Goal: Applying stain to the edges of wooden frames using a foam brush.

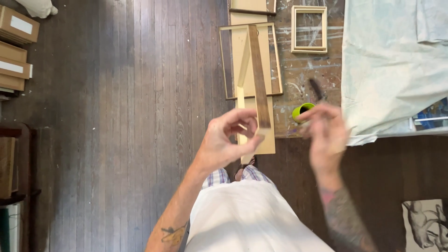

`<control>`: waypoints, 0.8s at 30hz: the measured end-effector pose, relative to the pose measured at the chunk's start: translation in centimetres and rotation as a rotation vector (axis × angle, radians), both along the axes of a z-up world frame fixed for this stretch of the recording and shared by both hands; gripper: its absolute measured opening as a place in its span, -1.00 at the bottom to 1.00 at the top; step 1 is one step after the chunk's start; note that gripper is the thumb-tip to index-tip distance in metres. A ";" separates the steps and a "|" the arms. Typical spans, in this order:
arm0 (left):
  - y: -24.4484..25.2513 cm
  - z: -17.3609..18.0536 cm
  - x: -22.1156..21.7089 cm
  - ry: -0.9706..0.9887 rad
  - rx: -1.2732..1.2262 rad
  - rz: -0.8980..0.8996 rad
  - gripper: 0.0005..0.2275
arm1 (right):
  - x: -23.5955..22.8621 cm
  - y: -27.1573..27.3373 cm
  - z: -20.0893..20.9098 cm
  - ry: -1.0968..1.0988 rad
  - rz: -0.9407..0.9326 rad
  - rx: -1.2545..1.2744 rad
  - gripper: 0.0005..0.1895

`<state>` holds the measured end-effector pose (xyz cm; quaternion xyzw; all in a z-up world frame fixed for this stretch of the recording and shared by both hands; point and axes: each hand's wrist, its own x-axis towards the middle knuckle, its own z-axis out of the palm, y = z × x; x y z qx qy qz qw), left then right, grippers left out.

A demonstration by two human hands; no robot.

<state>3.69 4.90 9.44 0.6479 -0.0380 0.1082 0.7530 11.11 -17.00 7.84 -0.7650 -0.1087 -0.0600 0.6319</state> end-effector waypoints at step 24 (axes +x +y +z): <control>1.2 -4.0 0.2 0.060 -0.013 0.226 -0.63 | 1.6 7.8 -3.8 0.294 0.361 0.419 -0.37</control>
